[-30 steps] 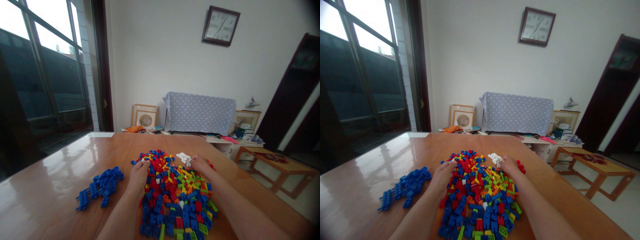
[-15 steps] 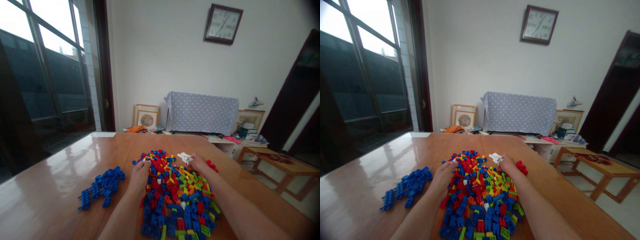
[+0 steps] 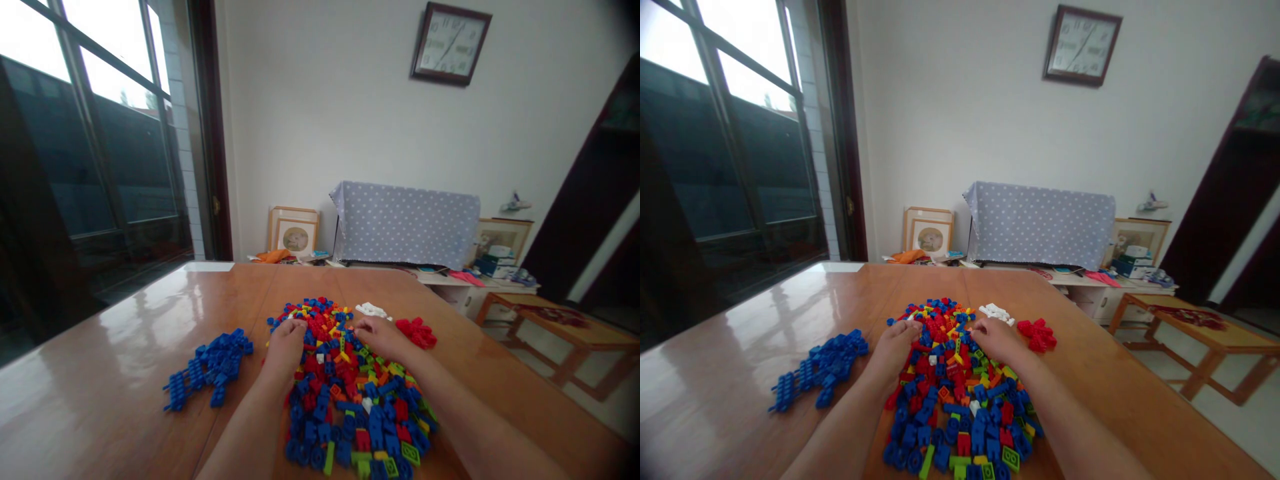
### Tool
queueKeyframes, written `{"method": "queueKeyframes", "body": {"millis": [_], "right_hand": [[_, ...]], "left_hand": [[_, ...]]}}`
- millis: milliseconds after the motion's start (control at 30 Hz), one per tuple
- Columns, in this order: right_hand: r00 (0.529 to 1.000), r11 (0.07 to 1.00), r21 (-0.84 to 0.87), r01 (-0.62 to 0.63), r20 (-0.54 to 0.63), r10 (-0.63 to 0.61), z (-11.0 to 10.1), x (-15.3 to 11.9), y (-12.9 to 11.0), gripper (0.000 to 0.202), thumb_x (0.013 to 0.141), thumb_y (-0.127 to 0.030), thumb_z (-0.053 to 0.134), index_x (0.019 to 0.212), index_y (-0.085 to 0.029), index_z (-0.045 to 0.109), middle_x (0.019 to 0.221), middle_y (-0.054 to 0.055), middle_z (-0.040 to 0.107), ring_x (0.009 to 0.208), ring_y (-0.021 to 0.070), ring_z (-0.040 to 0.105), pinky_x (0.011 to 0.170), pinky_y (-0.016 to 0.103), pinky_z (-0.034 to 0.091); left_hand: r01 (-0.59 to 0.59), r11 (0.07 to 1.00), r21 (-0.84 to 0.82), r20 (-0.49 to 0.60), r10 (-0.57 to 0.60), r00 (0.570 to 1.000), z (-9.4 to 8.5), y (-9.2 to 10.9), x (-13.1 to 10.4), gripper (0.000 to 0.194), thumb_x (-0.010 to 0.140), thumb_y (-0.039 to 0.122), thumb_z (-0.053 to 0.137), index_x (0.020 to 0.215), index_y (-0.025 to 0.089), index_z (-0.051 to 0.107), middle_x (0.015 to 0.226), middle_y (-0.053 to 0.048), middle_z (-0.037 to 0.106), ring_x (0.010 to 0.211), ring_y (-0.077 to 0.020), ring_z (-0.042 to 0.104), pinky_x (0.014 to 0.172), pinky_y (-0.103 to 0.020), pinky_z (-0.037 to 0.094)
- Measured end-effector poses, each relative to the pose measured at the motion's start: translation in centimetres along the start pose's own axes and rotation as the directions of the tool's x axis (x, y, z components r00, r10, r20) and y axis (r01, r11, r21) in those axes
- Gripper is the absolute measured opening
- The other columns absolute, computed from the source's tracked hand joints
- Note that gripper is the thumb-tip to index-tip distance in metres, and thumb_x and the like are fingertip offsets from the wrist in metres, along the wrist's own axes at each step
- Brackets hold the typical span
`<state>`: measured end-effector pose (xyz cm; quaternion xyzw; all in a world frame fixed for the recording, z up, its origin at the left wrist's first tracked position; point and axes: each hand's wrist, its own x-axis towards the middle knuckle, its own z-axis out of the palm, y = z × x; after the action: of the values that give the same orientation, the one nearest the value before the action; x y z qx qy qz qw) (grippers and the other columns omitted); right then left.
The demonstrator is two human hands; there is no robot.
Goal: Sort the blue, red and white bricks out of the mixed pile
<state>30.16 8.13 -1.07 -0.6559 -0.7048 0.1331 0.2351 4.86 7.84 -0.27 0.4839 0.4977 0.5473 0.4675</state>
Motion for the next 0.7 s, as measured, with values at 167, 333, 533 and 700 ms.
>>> {"method": "queueKeyframes", "body": {"millis": [167,333,533,700], "right_hand": [[0.974,0.972,-0.072,0.224,0.055,-0.221,0.3,-2.0,-3.9,0.028,0.089,-0.044,0.059,0.101,-0.022,0.072,0.103,0.007,0.069,0.1,0.0219,0.06,0.085,0.029,0.042],[0.927,0.941,-0.032,0.338,0.183,-0.326,-0.7,-4.5,-5.1,0.022,0.084,-0.04,0.066,0.098,-0.025,0.071,0.101,0.004,0.067,0.097,0.021,0.059,0.086,0.03,0.042],[0.918,0.945,-0.008,0.326,0.242,-0.315,-2.5,-6.6,-3.9,0.008,0.079,-0.024,0.065,0.087,-0.025,0.069,0.092,0.001,0.069,0.094,0.02,0.058,0.086,0.029,0.041],[0.96,0.977,0.016,0.212,0.183,-0.211,-2.9,-6.1,-1.4,0.008,0.076,-0.017,0.06,0.078,-0.021,0.066,0.084,0.001,0.068,0.085,0.0183,0.059,0.074,0.026,0.04]], "left_hand": [[-0.039,0.992,0.116,0.085,0.029,0.996,0.3,-0.4,-0.2,0.017,0.067,0.035,0.06,0.068,0.019,0.064,0.061,0.002,0.054,0.06,-0.0151,0.047,0.056,-0.024,0.032],[-0.058,0.98,0.189,0.112,0.037,0.993,0.5,-1.0,0.0,0.011,0.069,0.028,0.059,0.07,0.019,0.065,0.061,0.003,0.056,0.056,-0.0141,0.046,0.056,-0.024,0.032],[-0.171,0.93,0.326,0.189,0.113,0.975,0.7,-2.0,0.0,0.011,0.074,0.023,0.058,0.069,0.021,0.067,0.06,0.002,0.058,0.057,-0.014,0.047,0.055,-0.023,0.028],[-0.262,0.902,0.344,0.284,0.166,0.944,1.0,-2.1,-0.5,0.016,0.076,0.018,0.055,0.074,0.021,0.071,0.069,-0.001,0.066,0.067,-0.0173,0.056,0.06,-0.024,0.033]]}}
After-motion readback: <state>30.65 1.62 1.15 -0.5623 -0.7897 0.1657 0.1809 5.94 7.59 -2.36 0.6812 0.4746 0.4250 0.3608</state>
